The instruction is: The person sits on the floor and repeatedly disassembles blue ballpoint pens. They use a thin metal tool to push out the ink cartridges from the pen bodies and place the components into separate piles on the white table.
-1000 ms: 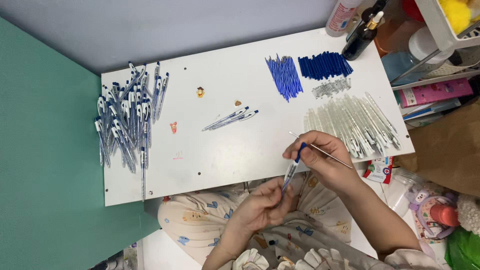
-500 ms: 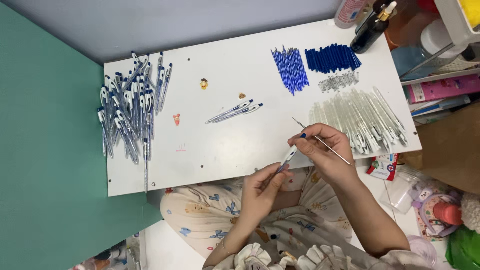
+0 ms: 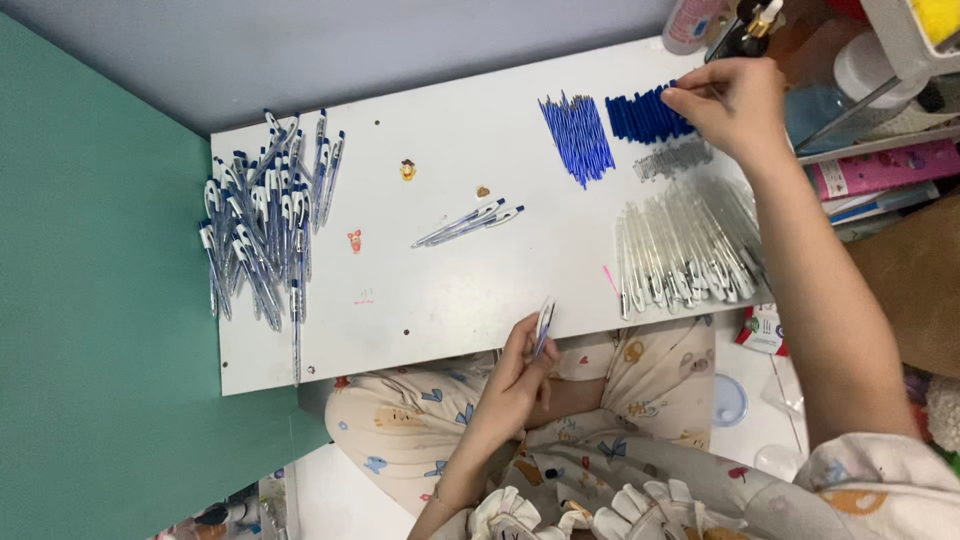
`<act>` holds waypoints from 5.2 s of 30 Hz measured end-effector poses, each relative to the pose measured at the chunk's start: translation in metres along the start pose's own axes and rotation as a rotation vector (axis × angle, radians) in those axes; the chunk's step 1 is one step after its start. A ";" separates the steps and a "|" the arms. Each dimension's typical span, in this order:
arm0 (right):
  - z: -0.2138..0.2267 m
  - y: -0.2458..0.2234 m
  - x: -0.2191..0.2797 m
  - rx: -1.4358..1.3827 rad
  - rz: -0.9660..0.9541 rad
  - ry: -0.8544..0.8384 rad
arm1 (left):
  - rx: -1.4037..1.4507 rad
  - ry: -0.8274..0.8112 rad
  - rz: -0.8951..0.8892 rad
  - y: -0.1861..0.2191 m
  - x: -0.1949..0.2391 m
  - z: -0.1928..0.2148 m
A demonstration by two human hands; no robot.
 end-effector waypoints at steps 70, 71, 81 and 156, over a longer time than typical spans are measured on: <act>0.010 -0.151 0.153 -0.565 -0.198 0.290 | 0.007 0.139 -0.103 0.001 -0.050 -0.033; 0.021 -0.139 0.142 -0.488 -0.221 0.296 | -0.065 0.177 -0.172 0.002 -0.049 -0.030; 0.016 -0.010 0.053 0.367 -0.171 -0.279 | -0.065 0.324 -0.202 -0.008 -0.048 -0.015; -0.052 -0.246 0.163 -0.624 0.217 0.444 | 0.147 0.083 -0.440 0.052 -0.030 -0.008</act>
Point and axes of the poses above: each hand's wrist, its own x-axis away from the middle knuckle, its own z-axis out of the back of the hand, y = z × x, the point moved 2 cm from there along -x, towards the middle knuckle, and after that the axes turned 13 degrees about z, right-handed, at the moved point
